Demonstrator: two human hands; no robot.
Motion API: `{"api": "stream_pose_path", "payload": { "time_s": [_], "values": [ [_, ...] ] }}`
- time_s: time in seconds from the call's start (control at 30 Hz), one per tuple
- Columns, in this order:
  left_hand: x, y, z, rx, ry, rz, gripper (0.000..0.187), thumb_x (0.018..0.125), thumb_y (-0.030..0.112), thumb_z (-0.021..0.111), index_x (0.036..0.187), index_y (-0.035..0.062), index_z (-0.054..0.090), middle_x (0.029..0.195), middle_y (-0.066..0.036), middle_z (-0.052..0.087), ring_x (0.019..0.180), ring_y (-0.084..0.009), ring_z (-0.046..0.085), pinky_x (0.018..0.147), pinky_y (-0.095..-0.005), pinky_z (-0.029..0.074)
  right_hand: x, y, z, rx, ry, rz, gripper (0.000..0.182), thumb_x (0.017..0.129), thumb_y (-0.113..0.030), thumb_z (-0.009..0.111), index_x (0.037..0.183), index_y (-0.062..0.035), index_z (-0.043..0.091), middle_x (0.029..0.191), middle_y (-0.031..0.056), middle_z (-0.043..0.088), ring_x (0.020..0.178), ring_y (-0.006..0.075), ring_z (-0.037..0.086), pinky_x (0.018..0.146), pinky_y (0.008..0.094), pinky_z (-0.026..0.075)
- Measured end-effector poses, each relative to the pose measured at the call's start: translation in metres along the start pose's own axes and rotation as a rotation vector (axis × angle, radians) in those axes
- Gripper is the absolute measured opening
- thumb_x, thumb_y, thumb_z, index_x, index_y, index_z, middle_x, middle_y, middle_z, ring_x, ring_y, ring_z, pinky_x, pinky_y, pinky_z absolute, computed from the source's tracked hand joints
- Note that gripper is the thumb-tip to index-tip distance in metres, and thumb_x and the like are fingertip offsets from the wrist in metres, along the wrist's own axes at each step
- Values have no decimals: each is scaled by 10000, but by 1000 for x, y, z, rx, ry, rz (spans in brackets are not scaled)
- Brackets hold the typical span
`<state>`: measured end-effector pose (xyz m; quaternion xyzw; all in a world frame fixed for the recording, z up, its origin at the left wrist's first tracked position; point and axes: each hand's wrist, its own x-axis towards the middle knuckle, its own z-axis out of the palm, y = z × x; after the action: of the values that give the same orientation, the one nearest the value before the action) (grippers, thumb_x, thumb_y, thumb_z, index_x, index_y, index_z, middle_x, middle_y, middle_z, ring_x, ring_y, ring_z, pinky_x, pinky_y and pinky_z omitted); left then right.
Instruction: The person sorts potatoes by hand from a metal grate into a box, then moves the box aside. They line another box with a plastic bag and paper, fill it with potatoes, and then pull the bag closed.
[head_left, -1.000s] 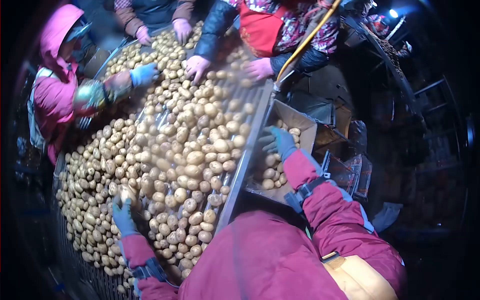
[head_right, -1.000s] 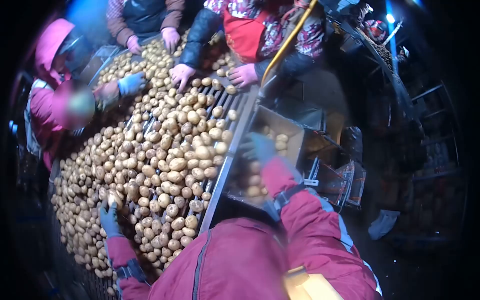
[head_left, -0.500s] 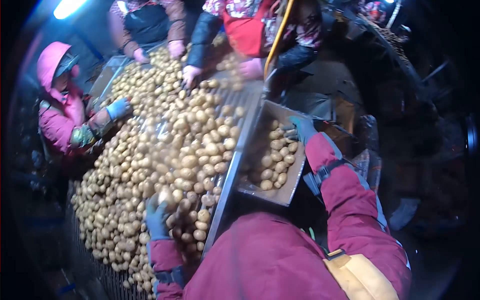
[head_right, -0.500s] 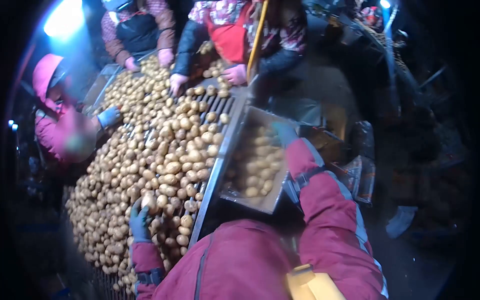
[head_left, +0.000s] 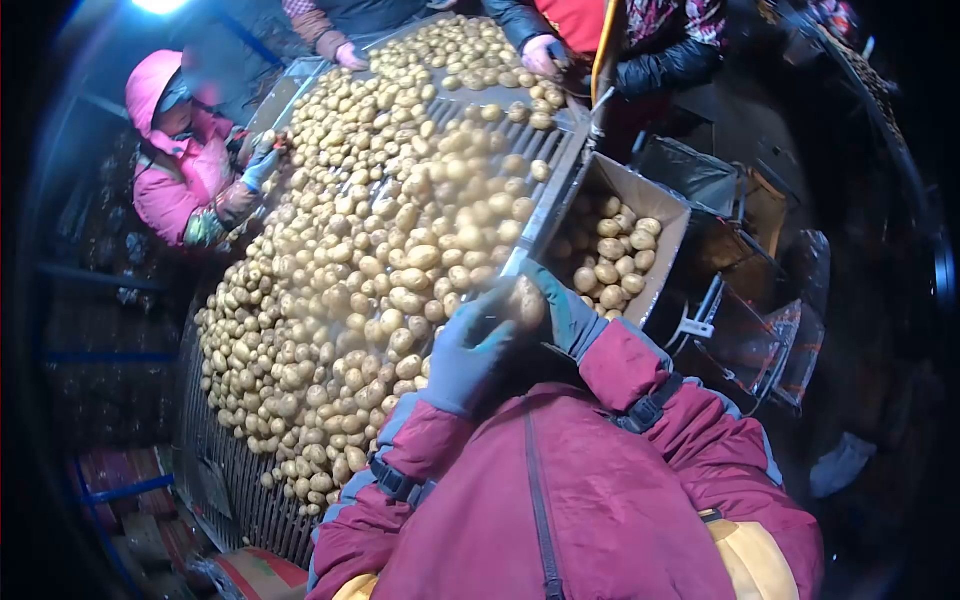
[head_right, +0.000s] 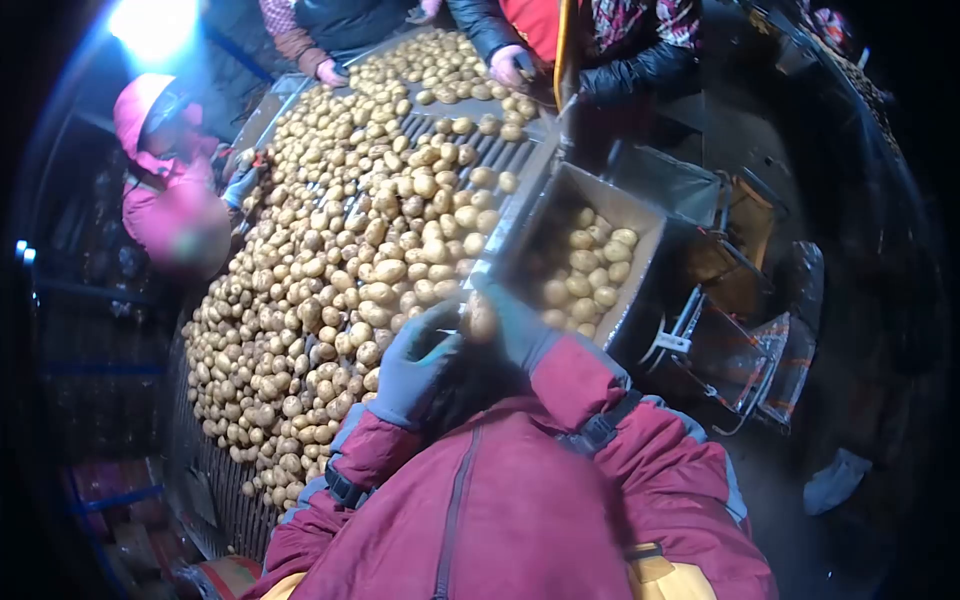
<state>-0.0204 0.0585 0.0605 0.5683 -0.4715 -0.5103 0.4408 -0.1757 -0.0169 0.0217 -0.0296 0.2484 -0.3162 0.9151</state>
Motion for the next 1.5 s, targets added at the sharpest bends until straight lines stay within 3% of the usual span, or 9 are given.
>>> {"api": "stream_pose_path", "payload": {
  "time_s": [0.07, 0.17, 0.33, 0.43, 0.6, 0.67, 0.87, 1.03, 1.5],
  "values": [
    [-4, 26, 5, -232, 16, -103, 477, 900, 88, 716, 1350, 7, 580, 1251, -87, 622, 1071, -164, 634, 899, -312, 537, 14, -18, -47, -169, -270, 195, 593, 1004, -514, 484, 1320, -16, 550, 1033, 150, 667, 821, 229, 671, 698, 357, 582],
    [10, 3, -9, 47, -12, 32, 501, 946, 25, 668, 1415, -10, 496, 1330, -107, 598, 1181, -185, 597, 1016, -309, 488, -4, -8, -27, -379, 17, 30, 616, 1006, -571, 427, 1201, -13, 600, 834, 123, 658, 625, 216, 608, 546, 333, 523],
    [20, -11, 10, -114, -325, -63, 626, 930, 169, 718, 1460, -13, 440, 1419, -137, 525, 1281, -214, 526, 1082, -351, 434, -8, 21, -51, -325, -276, -227, 541, 1014, -557, 475, 1052, -42, 638, 847, 68, 647, 713, 185, 585, 720, 266, 503],
    [14, -18, 15, -176, -523, -207, 645, 930, 237, 722, 1455, -14, 444, 1411, -141, 521, 1280, -211, 519, 1071, -354, 433, -47, 23, -6, -424, 353, -123, 503, 983, -564, 549, 1043, -77, 659, 892, 58, 684, 752, 165, 630, 707, 293, 528],
    [15, -25, 23, -59, -543, -194, 588, 912, 267, 742, 1383, -12, 529, 1332, -100, 578, 1176, -183, 579, 994, -316, 489, -59, 42, -48, -269, 168, -182, 408, 989, -426, 583, 1208, -83, 593, 1048, 49, 657, 936, 130, 611, 805, 278, 512],
    [17, -29, 27, -85, -563, -199, 562, 912, 265, 742, 1361, -12, 549, 1317, -89, 587, 1159, -175, 583, 977, -310, 495, -58, 42, -56, 0, 226, -44, 500, 975, -602, 530, 980, -122, 670, 832, 19, 651, 692, 145, 589, 632, 277, 485],
    [29, -38, 46, -64, -511, -153, 474, 920, 257, 721, 1275, -38, 610, 1291, -129, 608, 1183, -227, 588, 1025, -340, 459, -87, 33, -52, -126, 339, -17, 536, 982, -628, 480, 1051, -129, 662, 891, 53, 663, 633, 188, 604, 579, 362, 504],
    [80, -61, 30, 703, -172, 423, 588, 870, 265, 754, 1375, 36, 559, 1380, -215, 546, 1314, -369, 490, 1107, -435, 393, -94, 2, -88, -334, 99, 11, 759, 1000, -673, 332, 1230, -20, 643, 762, 158, 692, 470, 237, 646, 365, 258, 488],
    [106, -139, -14, 1358, -154, 392, 839, 838, 470, 681, 1525, 87, 389, 1590, -188, 334, 1485, -386, 256, 1225, -483, 204, -183, -51, -195, -284, 259, -243, 568, 1027, -517, 445, 1309, -47, 589, 1039, 151, 700, 763, 269, 725, 552, 354, 579]
  ]
}}
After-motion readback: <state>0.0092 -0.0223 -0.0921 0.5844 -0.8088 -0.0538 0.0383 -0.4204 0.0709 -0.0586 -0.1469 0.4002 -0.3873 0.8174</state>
